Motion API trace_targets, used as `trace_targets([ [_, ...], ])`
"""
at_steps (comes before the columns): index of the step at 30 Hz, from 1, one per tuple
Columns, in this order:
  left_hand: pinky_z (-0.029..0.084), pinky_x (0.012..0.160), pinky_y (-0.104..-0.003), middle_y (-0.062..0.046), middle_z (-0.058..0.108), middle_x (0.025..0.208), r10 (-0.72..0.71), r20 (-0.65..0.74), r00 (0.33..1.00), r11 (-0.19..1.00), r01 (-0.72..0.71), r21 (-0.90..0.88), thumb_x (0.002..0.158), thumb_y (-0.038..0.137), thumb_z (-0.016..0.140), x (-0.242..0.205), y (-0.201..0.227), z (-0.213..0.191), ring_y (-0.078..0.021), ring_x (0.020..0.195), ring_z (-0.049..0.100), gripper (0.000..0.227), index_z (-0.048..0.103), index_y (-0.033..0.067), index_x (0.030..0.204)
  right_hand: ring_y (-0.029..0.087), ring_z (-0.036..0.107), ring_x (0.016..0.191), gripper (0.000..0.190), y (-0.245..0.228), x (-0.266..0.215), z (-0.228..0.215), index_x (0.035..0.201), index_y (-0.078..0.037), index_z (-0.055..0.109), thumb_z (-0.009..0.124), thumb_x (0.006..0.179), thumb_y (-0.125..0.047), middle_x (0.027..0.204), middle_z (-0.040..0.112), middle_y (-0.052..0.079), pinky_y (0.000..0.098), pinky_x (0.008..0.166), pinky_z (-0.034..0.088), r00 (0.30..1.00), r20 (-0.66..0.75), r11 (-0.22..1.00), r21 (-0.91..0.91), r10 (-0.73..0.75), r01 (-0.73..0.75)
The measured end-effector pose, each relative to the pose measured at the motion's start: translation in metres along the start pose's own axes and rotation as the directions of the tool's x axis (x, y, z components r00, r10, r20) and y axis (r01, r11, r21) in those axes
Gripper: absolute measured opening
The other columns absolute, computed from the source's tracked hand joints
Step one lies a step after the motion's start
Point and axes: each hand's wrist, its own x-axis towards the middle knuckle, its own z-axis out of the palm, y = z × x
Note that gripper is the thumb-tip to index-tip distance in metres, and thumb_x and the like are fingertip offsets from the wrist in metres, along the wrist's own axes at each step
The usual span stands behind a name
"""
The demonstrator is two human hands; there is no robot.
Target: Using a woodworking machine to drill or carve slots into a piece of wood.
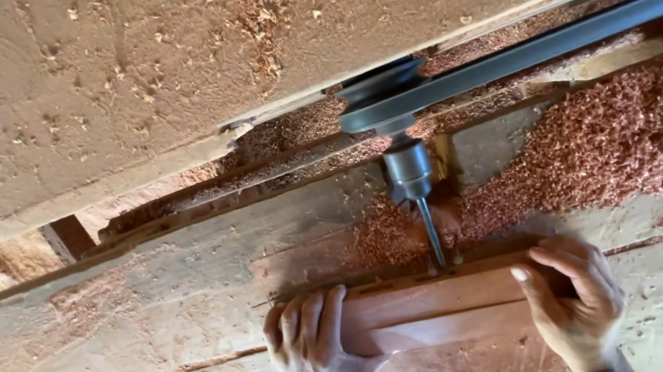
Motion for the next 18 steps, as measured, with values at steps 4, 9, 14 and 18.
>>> trace_targets([
  [4,0.041,0.099,-0.048,-0.002,0.065,0.102,-0.005,-0.002,1.000,1.000,0.005,-0.010,0.067,0.091,0.066,-0.002,-0.004,0.008,-0.0197,0.099,0.060,0.086,0.071,0.0163,0.109,0.011,0.065,0.074,0.022,0.002,0.002,0.002,0.112,-0.007,0.066,0.076,0.092,-0.006,0.106,0.071,0.009,0.0188,0.061,0.058,1.000,-0.018,0.999,0.043,0.004,-0.003],
  [9,0.040,0.099,-0.046,-0.001,0.064,0.103,0.008,0.008,1.000,1.000,-0.008,-0.020,0.062,0.077,0.078,0.001,-0.005,0.006,-0.0192,0.099,0.058,0.078,0.072,0.0167,0.111,0.014,0.068,0.083,0.021,0.002,0.000,0.003,0.110,-0.006,0.067,0.076,0.092,-0.006,0.107,0.071,0.010,0.0244,0.073,0.062,0.999,-0.036,0.999,0.022,0.025,-0.024],
  [14,0.038,0.099,-0.046,-0.002,0.064,0.104,0.021,0.034,0.999,0.999,-0.020,-0.032,0.063,0.075,0.077,-0.001,-0.007,0.006,-0.0200,0.099,0.058,0.078,0.071,0.0158,0.113,0.018,0.068,0.090,0.021,0.003,-0.002,0.002,0.110,-0.006,0.067,0.077,0.092,-0.006,0.106,0.071,0.010,0.0302,0.086,0.063,0.999,-0.034,1.000,-0.003,0.025,-0.026],
  [18,0.038,0.096,-0.043,0.000,0.065,0.097,0.033,-0.008,0.999,0.999,-0.033,-0.003,0.074,0.080,0.069,-0.013,-0.013,0.023,-0.0155,0.095,0.057,0.072,0.073,0.0167,0.108,0.018,0.069,0.089,0.019,-0.001,0.002,0.004,0.110,-0.005,0.067,0.076,0.094,-0.008,0.106,0.071,0.010,0.0309,0.086,0.065,0.999,-0.036,1.000,0.002,0.008,-0.008],
])
